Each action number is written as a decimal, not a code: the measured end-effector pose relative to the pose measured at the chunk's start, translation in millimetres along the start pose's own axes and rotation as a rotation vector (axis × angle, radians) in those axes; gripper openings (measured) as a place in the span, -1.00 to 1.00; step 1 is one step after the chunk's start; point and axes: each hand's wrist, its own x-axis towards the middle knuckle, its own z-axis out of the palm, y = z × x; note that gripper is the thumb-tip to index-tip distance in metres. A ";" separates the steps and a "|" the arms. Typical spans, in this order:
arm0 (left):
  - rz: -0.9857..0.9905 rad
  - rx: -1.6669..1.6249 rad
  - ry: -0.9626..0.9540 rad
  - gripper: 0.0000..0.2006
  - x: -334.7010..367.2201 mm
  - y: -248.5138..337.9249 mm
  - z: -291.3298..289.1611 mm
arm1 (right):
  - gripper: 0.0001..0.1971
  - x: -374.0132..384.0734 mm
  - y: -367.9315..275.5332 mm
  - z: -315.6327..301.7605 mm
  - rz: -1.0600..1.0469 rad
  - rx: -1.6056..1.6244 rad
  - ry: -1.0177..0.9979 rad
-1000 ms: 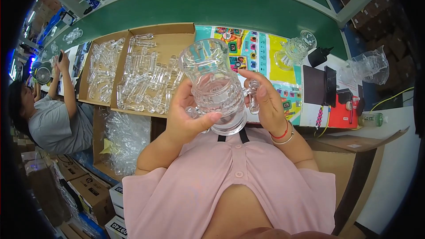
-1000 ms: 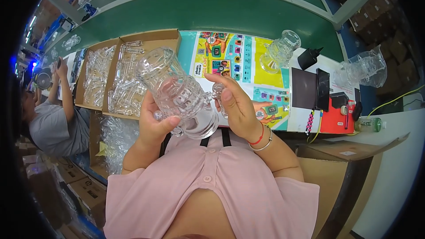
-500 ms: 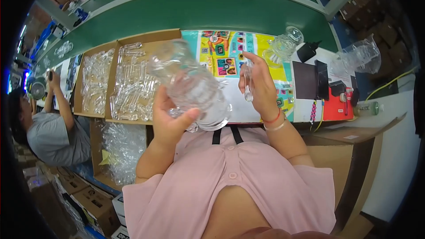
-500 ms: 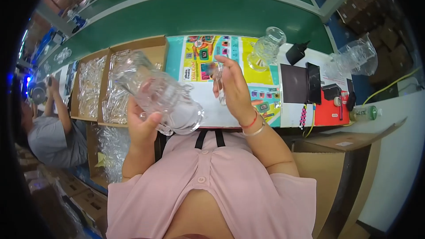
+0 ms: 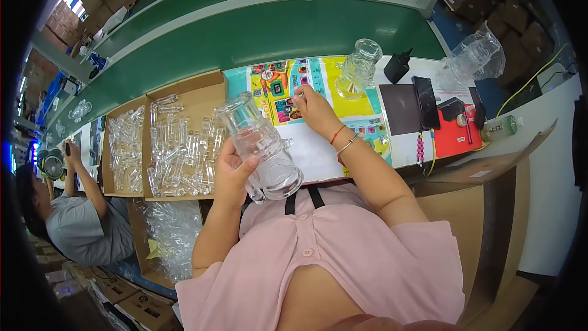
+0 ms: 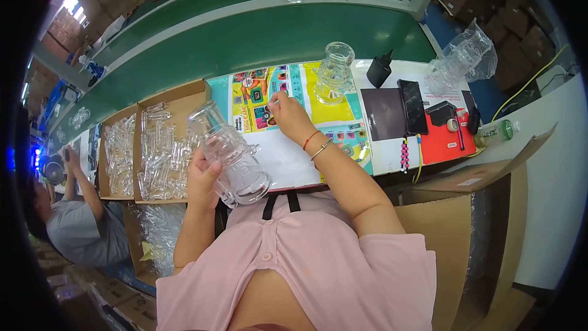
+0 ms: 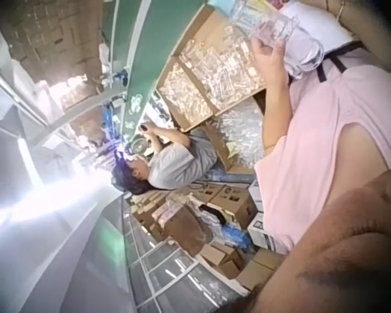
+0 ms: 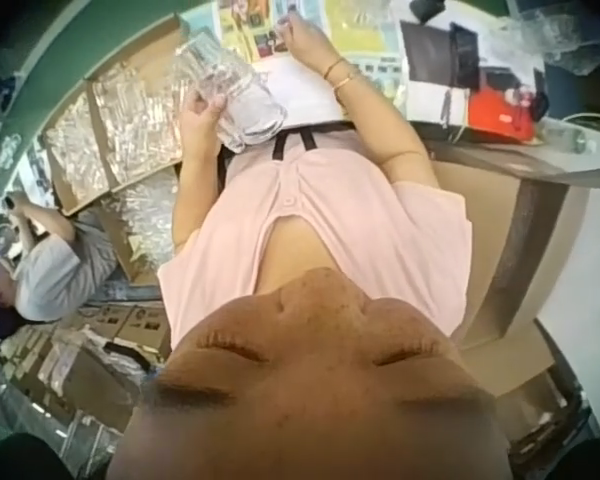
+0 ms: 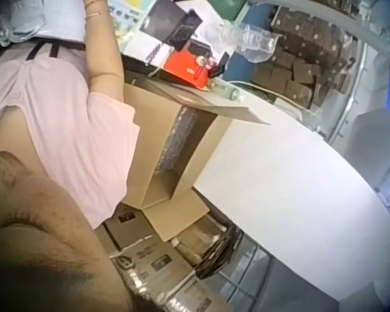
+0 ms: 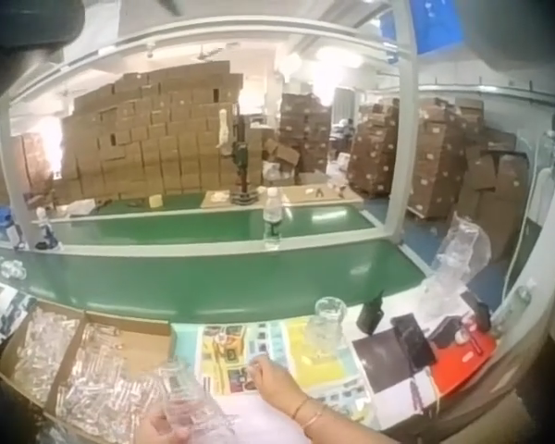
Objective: Cleaning and inspecting glass water pipes at a factory assembly line workstation.
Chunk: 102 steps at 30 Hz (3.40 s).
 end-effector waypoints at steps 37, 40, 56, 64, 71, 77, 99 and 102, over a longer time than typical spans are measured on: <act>-0.187 0.582 0.044 -0.45 87.6 -23.0 -27.6 | -0.84 -22.7 -12.7 -115.1 -0.355 0.206 0.947; -0.068 0.802 0.086 -0.46 94.8 -41.1 -50.0 | -0.77 -17.7 -9.7 -128.7 -0.347 0.203 1.101; 0.538 1.453 -0.025 -0.60 69.5 -2.6 -5.6 | -0.43 15.8 -40.9 -131.5 -0.077 0.059 0.545; -0.403 -0.147 -0.491 -0.28 43.1 -20.9 38.5 | -0.35 -8.0 -107.7 -111.4 -0.277 1.304 -0.135; -0.467 -0.620 -0.886 0.13 10.4 -54.8 19.0 | -0.32 -12.2 -90.6 -84.0 -0.155 1.123 -0.511; -0.225 -0.616 -0.301 -0.21 -11.6 -8.5 0.8 | -0.44 11.0 -7.8 -64.6 0.165 -0.160 -0.134; 0.164 0.036 -0.103 -0.07 -20.1 22.8 45.1 | -0.48 -50.0 -134.5 -68.0 0.075 0.876 -0.332; 0.172 0.019 -0.128 -0.06 -19.5 21.4 44.5 | -0.55 -53.8 -138.8 -64.3 0.081 0.877 -0.272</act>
